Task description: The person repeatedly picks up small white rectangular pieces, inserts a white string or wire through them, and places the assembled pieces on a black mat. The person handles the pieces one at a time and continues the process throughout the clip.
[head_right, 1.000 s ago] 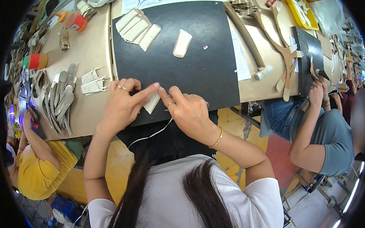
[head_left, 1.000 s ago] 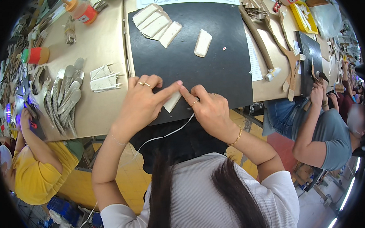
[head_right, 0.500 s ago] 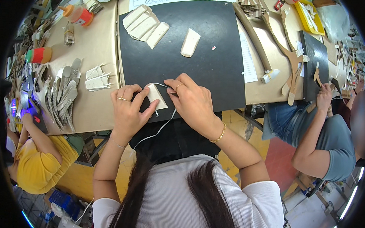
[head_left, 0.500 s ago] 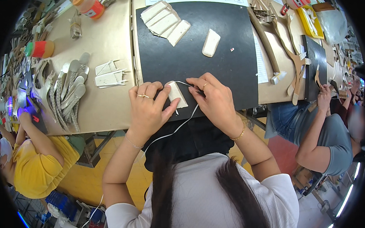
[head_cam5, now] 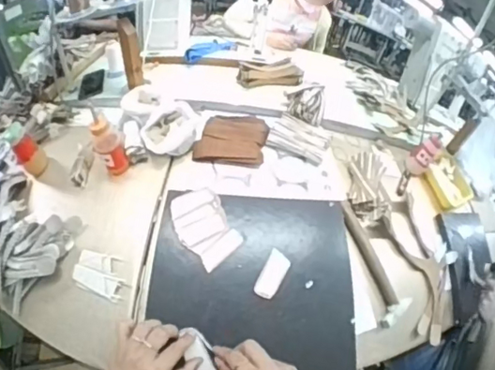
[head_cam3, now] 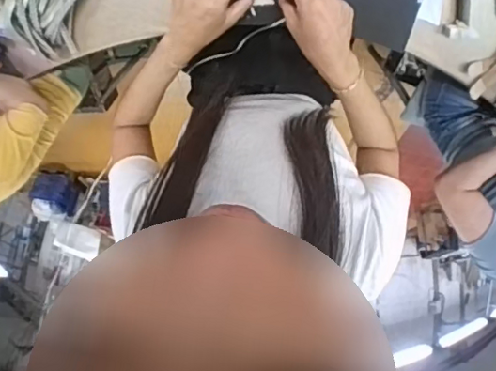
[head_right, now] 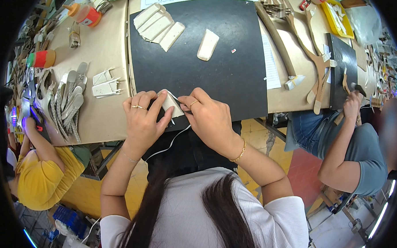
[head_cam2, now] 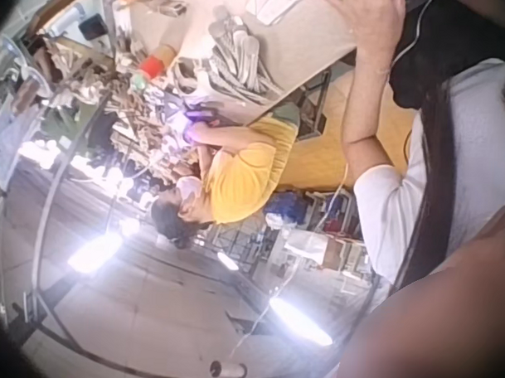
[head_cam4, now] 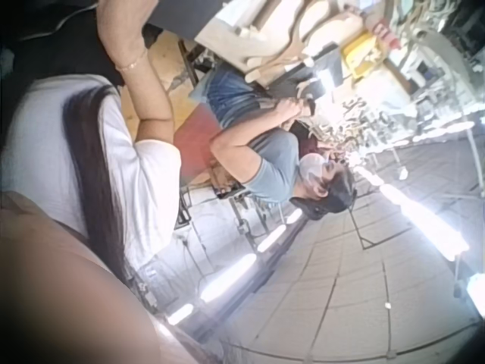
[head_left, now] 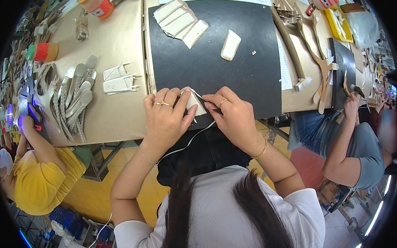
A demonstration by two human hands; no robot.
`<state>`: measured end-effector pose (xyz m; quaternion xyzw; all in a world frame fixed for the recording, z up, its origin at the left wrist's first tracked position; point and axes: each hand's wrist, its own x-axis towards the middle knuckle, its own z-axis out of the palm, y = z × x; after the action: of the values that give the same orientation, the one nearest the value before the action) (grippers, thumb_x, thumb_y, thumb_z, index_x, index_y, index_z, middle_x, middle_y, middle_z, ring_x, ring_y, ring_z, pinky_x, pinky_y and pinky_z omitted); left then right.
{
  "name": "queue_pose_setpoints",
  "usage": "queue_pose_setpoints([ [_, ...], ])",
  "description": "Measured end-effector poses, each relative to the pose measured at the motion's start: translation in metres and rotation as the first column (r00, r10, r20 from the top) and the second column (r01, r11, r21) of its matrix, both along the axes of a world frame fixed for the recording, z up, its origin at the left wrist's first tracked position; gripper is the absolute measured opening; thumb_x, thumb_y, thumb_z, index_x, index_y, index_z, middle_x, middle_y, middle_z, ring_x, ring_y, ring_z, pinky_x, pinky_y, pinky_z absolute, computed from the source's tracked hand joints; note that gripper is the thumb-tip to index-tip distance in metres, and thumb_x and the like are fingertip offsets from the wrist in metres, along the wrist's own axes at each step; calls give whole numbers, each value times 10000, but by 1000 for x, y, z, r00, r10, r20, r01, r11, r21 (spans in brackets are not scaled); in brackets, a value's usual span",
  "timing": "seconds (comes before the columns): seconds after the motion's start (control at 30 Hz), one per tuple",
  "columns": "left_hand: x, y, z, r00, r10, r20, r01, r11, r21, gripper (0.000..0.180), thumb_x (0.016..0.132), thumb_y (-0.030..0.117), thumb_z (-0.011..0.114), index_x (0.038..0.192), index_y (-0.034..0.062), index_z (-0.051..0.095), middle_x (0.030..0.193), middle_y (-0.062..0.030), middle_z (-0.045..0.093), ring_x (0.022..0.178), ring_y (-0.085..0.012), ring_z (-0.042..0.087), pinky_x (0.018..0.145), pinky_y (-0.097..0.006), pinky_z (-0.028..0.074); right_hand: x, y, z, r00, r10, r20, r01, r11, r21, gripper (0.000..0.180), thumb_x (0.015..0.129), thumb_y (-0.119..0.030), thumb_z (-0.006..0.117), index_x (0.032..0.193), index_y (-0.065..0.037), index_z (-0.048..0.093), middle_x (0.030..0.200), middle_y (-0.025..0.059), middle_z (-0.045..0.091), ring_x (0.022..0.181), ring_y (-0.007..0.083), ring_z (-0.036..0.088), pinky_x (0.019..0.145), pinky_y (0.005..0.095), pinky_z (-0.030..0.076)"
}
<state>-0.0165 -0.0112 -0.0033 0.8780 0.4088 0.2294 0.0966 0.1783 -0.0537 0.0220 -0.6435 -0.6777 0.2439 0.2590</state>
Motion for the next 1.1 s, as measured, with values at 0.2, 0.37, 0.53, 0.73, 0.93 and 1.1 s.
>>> queue_pose_setpoints([
  [0.2, -1, 3, 6, 997, -48, -54, 47, 999, -22, 423, 819, 202, 816, 1192, 40, 700, 1055, -66, 627, 1002, -238, 597, 900, -411, 388, -1, -4, -3, 999, 8, -48, -7, 1000, 10, 196, 852, -82, 758, 1047, -66, 752, 856, 56, 605, 671, 273, 682, 592, 367, 539],
  [0.37, 0, 4, 7, 994, -67, -91, 69, 998, 10, 357, 880, 163, 760, 1204, 33, 690, 1070, -66, 632, 1009, -237, 602, 895, -405, 393, -4, -9, -3, 999, 48, 6, -48, 998, 30, 261, 834, -63, 754, 1095, -65, 747, 872, 56, 591, 664, 271, 671, 589, 372, 536],
  [0.53, -2, 5, 9, 975, -97, -199, 101, 995, 10, 322, 910, 122, 715, 1216, 28, 675, 1089, -62, 638, 1034, -231, 600, 898, -402, 407, -6, -15, -2, 978, 108, 180, -126, 988, 94, 329, 804, -44, 727, 1132, -40, 741, 859, 51, 540, 608, 198, 628, 548, 331, 514],
  [0.73, -1, 5, 12, 959, -113, -260, 115, 993, -9, 319, 917, 129, 705, 1218, 27, 670, 1102, -65, 639, 1042, -233, 601, 902, -395, 423, -9, -19, 1, 933, 159, 322, -214, 966, 144, 340, 811, -29, 689, 1146, 20, 723, 844, 48, 511, 585, 127, 596, 524, 285, 493],
  [0.93, -1, 8, 10, 969, -93, -228, 99, 995, 14, 316, 904, 162, 727, 1198, 55, 681, 1078, -48, 631, 1024, -223, 595, 882, -410, 404, -13, -19, 2, 912, 164, 377, -238, 958, 158, 316, 818, -40, 683, 1119, 52, 708, 843, 47, 510, 572, 115, 593, 520, 276, 489],
  [1.1, -5, 13, 2, 989, -66, -134, 68, 998, 12, 309, 885, 217, 754, 1168, 106, 700, 1058, -29, 623, 1005, -214, 582, 867, -429, 364, -21, -21, 2, 872, 141, 468, -243, 956, 164, 281, 813, -74, 690, 1069, 42, 706, 839, 38, 509, 559, 98, 586, 511, 262, 480],
])
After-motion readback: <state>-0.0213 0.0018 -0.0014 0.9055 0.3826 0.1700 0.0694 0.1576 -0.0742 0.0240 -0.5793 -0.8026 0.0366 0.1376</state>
